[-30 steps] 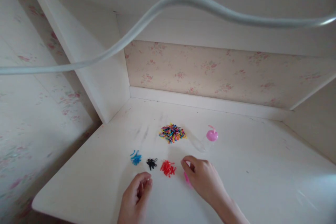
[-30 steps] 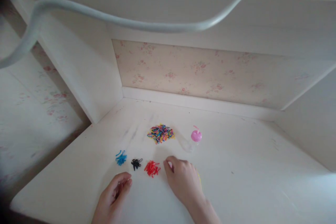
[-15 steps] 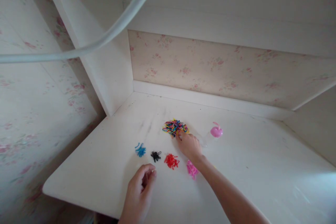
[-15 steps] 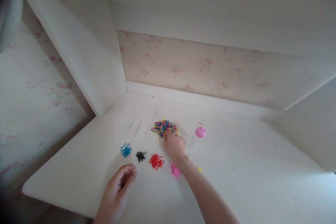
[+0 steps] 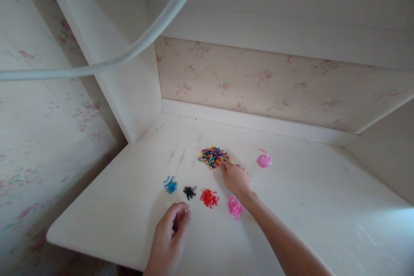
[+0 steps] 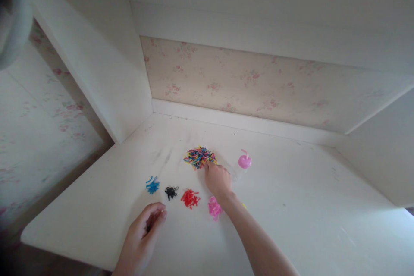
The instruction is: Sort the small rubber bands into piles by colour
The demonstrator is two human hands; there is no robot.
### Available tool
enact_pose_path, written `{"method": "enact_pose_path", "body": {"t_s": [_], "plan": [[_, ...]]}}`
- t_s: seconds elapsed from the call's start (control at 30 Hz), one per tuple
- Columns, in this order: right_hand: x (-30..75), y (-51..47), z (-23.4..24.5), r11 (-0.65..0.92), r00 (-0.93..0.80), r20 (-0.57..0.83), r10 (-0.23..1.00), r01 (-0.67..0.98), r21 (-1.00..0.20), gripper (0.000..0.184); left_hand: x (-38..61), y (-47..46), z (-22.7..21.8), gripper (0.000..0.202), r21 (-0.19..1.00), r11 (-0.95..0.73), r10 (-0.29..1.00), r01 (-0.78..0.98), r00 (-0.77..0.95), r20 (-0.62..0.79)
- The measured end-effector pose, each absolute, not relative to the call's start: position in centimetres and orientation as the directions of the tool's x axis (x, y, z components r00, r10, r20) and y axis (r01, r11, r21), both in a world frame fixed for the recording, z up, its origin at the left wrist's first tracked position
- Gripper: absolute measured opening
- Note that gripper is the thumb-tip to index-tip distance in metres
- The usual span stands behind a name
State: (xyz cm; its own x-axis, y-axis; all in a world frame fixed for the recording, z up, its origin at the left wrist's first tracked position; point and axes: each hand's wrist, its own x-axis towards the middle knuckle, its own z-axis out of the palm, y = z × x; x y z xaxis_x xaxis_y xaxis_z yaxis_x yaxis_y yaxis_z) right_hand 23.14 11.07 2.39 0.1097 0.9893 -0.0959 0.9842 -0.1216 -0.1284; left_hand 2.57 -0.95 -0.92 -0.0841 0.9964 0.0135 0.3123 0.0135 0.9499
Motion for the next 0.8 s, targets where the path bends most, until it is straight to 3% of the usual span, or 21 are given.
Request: {"method": "enact_pose_path", "body": {"t_s": [0.6, 0.8], "plan": [[23.66, 11.04, 2.47, -0.201, 0.196, -0.07, 0.978, 0.978, -0.064, 0.045, 2.69, -0.89, -1.09, 0.035, 0.956, 0.034, 0.995, 0.292, -0.096, -0.006], [22.96, 10.65, 2.09, -0.131, 0.127, -0.07, 0.989, 0.989, -0.07, 0.042, 2.67, -0.97, -1.01, 0.036, 0.957, 0.047, 0.994, 0.288, -0.11, -0.016]]}}
